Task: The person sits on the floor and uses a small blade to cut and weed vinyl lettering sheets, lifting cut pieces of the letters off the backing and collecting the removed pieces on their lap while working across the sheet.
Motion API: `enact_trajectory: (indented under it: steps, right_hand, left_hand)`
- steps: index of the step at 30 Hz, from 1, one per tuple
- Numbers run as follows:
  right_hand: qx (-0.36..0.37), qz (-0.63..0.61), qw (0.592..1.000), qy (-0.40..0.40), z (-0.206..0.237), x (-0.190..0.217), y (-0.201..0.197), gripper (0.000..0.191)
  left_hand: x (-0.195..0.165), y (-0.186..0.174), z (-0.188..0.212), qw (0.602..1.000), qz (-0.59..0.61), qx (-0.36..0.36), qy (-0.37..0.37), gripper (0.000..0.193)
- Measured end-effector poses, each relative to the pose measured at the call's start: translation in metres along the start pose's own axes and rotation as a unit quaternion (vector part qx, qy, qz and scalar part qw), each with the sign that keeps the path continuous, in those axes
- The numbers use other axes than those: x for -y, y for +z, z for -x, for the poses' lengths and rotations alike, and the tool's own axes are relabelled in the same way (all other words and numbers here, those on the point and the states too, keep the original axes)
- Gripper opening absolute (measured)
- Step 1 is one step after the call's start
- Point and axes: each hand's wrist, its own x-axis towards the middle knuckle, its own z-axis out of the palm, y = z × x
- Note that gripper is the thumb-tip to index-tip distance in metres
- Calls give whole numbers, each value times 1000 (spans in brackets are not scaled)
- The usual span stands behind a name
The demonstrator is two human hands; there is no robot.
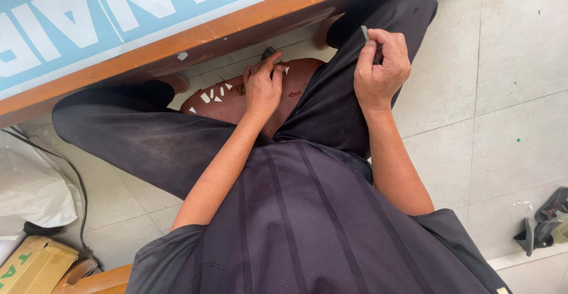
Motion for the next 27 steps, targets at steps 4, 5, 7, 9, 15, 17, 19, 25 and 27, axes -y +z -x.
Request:
enact_trajectory:
  steps: [4, 5, 7, 9, 15, 17, 19, 25, 27]
  right_hand:
    - [1, -2, 1000, 2, 0, -1, 1, 14]
    - [1, -4, 1000, 3, 1, -1, 1, 14]
    - [0, 1, 1000, -1, 1, -1, 2, 14]
    - [0, 2, 1000, -1, 1, -1, 2, 14]
    - [1, -1, 1000, 0, 2, -2, 2, 14]
    - [-1, -2, 1000, -1, 2, -2, 2, 14]
    - [-1, -4, 1000, 1, 2, -1, 2, 15]
    - [-2, -2, 1000, 3, 2, -1, 1, 14]
    - [-2, -2, 1000, 2, 2, -1, 1, 14]
  left_hand:
    - [-2, -2, -1, 1000, 8, -5, 0, 34]
    - [-3, -3, 0, 1000, 12, -8, -1, 33]
    - [-3, -4, 1, 999, 15, -29, 22, 32]
    - [-2, -5, 2, 998, 15, -39, 40, 31]
    - [5, -4, 1, 997, -19, -30, 70, 24]
    - [7, -3, 1, 996, -29, -32, 80, 24]
    - [8, -2, 1, 996, -20, -43, 79, 19]
    - [11, -2, 2, 998, 8, -16, 57, 20]
    - [12, -1, 2, 998, 8, -21, 61, 21]
